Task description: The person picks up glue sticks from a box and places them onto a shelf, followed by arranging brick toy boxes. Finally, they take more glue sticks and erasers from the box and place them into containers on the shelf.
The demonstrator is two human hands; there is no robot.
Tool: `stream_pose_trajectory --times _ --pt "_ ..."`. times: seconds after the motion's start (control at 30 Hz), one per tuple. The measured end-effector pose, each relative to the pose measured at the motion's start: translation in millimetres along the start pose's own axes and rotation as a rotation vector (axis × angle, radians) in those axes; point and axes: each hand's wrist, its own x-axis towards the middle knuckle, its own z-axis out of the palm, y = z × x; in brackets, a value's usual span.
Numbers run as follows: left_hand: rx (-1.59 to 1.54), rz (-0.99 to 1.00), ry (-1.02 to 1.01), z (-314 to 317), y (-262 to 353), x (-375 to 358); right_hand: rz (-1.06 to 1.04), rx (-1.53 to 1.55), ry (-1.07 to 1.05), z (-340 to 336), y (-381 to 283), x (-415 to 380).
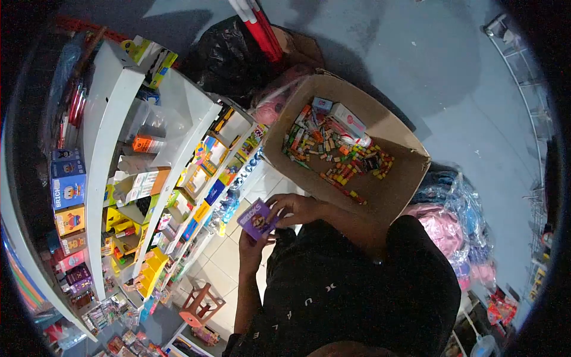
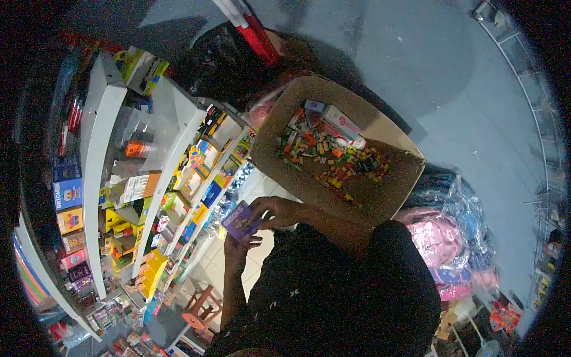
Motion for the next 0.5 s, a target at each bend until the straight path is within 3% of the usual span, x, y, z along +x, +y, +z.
stream_pose_trajectory --times 0.13,0.2,0.27,0.33,0.5 --pt "0.136 -0.063 0.048 -2.1 -3.0 -1.9 -0.002 -0.235 -0.029 -27.0 -12.3 -11.6" --pt "0.121 -0.116 0.070 -3.2 -6.1 -3.8 -0.110 0.202 0.286 -56.2 29.1 -9.0" --pt "0.151 -0.077 0.088 -4.7 -15.1 -3.1 0.102 0.182 0.759 -88.5 25.4 -17.8" --pt "0.172 -0.061 0.096 -5.8 -21.2 -3.5 0.117 -0.032 0.993 -138.2 52.1 -29.5" --pt "0.171 -0.061 0.108 -9.8 -30.0 -0.9 0.591 -0.334 0.907 -168.5 124.2 -73.9"
